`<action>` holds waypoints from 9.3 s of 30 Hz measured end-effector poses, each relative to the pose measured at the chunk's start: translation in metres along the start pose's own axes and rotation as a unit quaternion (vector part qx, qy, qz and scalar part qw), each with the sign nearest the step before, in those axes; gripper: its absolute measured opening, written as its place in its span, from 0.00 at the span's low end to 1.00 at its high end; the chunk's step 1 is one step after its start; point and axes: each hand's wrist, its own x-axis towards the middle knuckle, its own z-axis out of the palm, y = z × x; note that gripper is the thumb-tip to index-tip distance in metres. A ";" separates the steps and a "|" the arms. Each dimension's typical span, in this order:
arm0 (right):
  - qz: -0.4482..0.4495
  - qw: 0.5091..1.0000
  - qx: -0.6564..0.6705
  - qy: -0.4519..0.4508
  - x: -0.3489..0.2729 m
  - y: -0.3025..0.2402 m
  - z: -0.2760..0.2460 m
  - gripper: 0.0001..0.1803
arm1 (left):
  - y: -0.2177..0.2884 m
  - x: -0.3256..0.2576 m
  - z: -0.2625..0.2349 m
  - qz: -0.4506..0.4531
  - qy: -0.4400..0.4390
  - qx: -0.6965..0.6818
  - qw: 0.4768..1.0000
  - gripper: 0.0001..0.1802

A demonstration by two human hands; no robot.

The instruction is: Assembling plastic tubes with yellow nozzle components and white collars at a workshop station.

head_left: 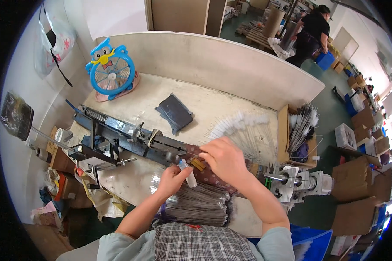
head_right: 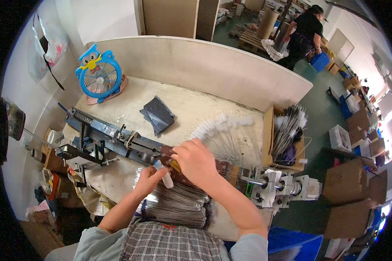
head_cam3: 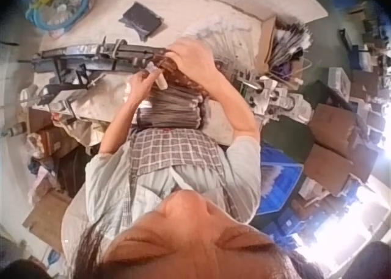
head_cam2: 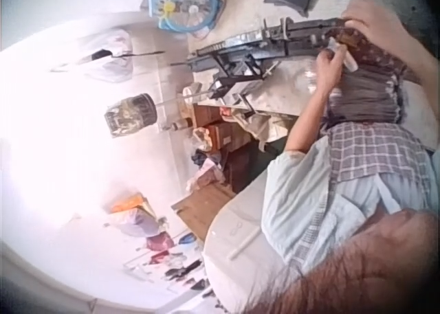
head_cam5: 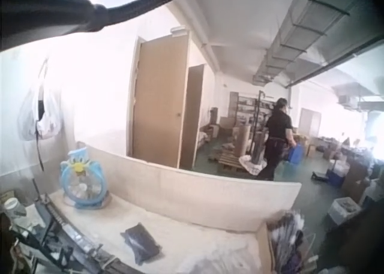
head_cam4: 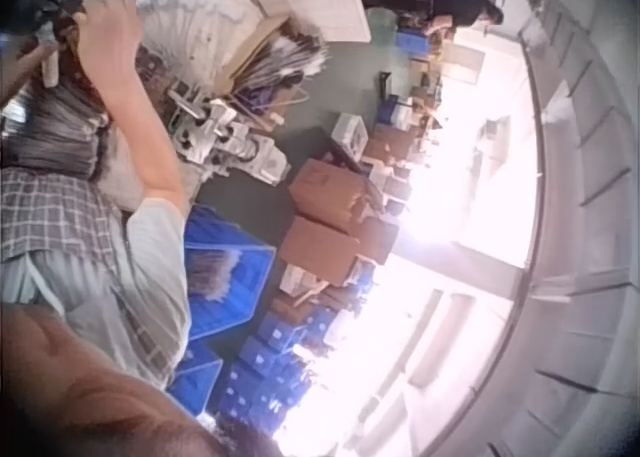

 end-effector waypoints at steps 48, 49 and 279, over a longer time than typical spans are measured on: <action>0.237 0.952 0.178 -0.079 -0.046 0.031 -0.032 0.11 | 0.039 -0.006 0.052 0.087 -0.051 -0.418 0.903 0.10; 0.241 0.952 0.177 -0.073 -0.047 0.033 -0.035 0.11 | 0.039 -0.002 0.056 0.088 -0.064 -0.406 0.908 0.10; 0.021 0.991 -0.053 -0.124 0.016 -0.004 0.038 0.06 | 0.014 -0.005 -0.013 0.011 0.047 0.148 0.988 0.30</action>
